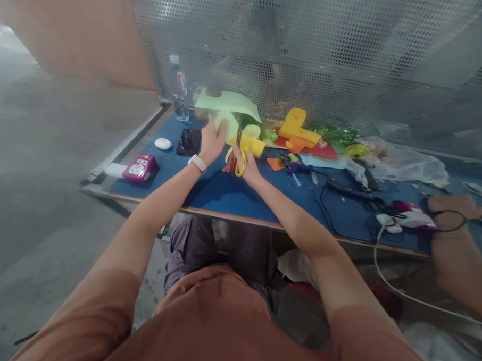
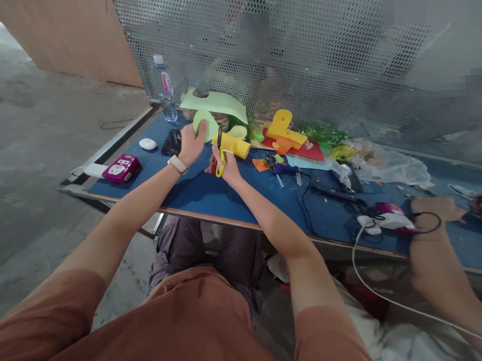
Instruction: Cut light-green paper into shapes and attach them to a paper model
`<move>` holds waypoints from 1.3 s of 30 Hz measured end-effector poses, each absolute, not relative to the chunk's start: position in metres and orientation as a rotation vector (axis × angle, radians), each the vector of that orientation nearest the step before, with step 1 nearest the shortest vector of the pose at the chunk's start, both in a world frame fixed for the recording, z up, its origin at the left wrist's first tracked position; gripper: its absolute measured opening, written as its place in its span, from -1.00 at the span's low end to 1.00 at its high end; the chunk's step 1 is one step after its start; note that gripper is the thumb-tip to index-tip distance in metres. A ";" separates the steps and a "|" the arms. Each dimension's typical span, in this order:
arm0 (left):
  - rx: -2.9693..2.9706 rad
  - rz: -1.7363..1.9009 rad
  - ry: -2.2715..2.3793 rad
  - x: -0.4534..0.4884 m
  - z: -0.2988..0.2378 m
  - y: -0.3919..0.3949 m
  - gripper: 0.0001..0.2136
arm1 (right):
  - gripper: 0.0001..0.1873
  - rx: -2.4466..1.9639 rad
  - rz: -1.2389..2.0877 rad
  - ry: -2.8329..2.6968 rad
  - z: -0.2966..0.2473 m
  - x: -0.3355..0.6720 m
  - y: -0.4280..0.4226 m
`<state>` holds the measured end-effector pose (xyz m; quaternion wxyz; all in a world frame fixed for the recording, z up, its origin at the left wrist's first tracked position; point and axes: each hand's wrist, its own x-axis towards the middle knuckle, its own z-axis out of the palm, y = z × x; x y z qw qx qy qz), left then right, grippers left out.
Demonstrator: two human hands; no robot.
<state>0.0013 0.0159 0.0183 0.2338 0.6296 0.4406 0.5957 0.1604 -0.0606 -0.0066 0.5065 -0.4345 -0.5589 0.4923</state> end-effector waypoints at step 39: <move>1.832 1.612 1.324 0.007 0.020 0.010 -0.38 | -0.08 -1.079 1.058 -1.445 -0.014 0.157 -0.064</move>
